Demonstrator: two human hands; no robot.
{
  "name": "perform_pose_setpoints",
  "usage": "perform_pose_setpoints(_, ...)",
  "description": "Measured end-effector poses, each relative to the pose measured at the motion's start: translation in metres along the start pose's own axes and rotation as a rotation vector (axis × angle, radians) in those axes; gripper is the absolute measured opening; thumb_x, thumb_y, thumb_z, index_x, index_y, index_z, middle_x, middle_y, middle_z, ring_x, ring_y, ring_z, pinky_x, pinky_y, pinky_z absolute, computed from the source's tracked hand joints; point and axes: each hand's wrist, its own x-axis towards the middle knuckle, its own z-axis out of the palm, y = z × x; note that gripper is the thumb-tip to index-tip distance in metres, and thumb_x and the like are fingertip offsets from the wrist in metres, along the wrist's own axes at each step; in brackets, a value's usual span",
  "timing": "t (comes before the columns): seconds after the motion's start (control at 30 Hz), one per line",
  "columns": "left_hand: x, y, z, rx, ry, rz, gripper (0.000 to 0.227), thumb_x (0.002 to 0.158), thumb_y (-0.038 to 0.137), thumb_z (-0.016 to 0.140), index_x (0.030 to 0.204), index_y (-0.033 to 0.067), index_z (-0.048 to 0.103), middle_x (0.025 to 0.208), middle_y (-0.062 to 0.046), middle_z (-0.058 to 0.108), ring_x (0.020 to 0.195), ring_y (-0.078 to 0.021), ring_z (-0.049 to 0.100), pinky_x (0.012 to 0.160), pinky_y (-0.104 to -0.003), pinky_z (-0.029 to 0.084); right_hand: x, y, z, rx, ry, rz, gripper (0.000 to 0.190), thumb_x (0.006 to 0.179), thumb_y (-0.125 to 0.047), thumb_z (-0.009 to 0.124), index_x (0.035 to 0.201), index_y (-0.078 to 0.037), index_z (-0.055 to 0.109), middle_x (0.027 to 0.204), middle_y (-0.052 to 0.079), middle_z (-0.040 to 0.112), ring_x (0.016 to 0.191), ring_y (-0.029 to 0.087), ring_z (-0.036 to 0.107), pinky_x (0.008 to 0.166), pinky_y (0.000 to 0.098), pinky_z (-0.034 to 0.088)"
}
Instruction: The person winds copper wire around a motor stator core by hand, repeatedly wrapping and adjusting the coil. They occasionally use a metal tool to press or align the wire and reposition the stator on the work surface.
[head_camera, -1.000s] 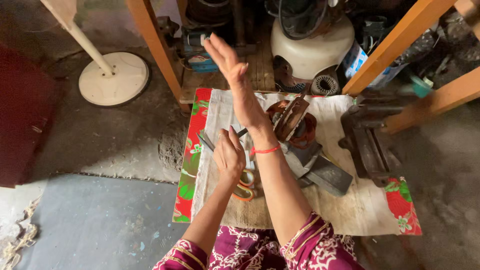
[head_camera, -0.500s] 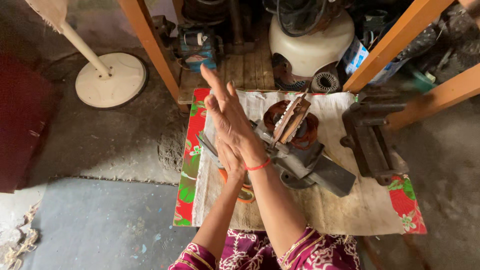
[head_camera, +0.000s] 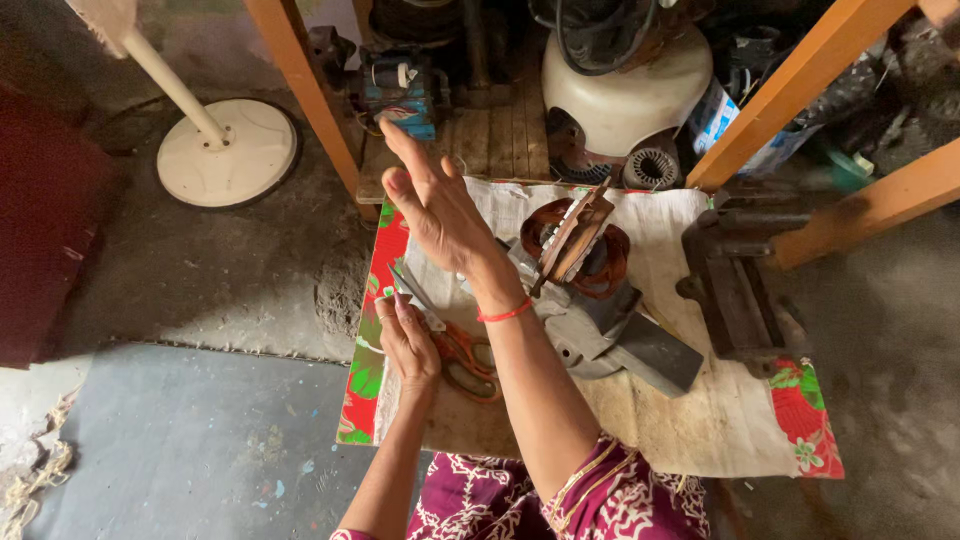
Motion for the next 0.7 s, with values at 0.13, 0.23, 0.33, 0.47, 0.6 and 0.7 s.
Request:
perform_pose_setpoints(0.13,-0.001,-0.002,-0.003,0.136,-0.001,0.129,0.039,0.112,0.038,0.039,0.113,0.0019,0.056,0.074,-0.008,0.057,0.065,-0.0198,0.056,0.063,-0.034,0.047,-0.024,0.01,0.024,-0.031,-0.227,0.285,0.082,0.099,-0.069,0.027,0.16,-0.015,0.032,0.158,0.015,0.05,0.139,0.036,0.051,0.116,0.0543,0.031)
perform_pose_setpoints(0.23,-0.006,0.001,0.001,0.147,-0.018,0.105,0.039,0.11,0.038,0.04,0.113,0.0022,0.056,0.075,-0.006,0.059,0.065,-0.0187,0.059,0.062,-0.034,0.048,-0.032,0.008,0.02,-0.039,-0.287,0.324,0.087,0.098,-0.072,0.03,0.163,-0.014,0.03,0.155,0.015,0.052,0.139,0.035,0.053,0.121,0.0538,0.037)
perform_pose_setpoints(0.33,-0.004,-0.001,0.0,0.142,-0.011,0.031,0.039,0.11,0.038,0.041,0.109,0.0024,0.057,0.073,-0.007,0.059,0.064,-0.0198,0.058,0.061,-0.034,0.048,-0.022,-0.007,0.012,-0.088,-0.196,0.2,0.088,0.098,-0.072,0.03,0.161,-0.011,0.027,0.161,0.017,0.043,0.147,0.034,0.043,0.12,0.0618,0.021)
perform_pose_setpoints(0.47,-0.004,-0.005,-0.002,0.17,-0.015,0.123,0.039,0.113,0.037,0.039,0.109,0.0024,0.058,0.074,-0.009,0.059,0.067,-0.0204,0.057,0.065,-0.034,0.047,-0.009,-0.024,-0.004,-0.18,-0.015,-0.048,0.088,0.103,-0.073,0.024,0.165,-0.011,0.025,0.168,0.017,0.041,0.157,0.036,0.034,0.127,0.0643,0.015)
perform_pose_setpoints(0.6,0.001,-0.004,0.003,0.125,-0.002,0.068,0.038,0.111,0.036,0.041,0.11,0.002,0.058,0.074,-0.009,0.059,0.066,-0.0198,0.058,0.063,-0.035,0.047,-0.019,-0.014,0.005,-0.221,-0.062,0.113,0.086,0.101,-0.073,0.029,0.164,-0.015,0.027,0.165,0.018,0.04,0.156,0.037,0.034,0.124,0.0629,0.018)
perform_pose_setpoints(0.7,-0.007,-0.001,-0.001,0.166,-0.005,0.105,0.039,0.11,0.036,0.041,0.113,0.0012,0.058,0.077,-0.008,0.061,0.067,-0.0203,0.058,0.063,-0.036,0.047,-0.036,0.001,0.032,-0.301,-0.275,0.33,0.09,0.092,-0.076,0.033,0.16,-0.018,0.029,0.159,0.018,0.044,0.145,0.035,0.044,0.119,0.0586,0.028)
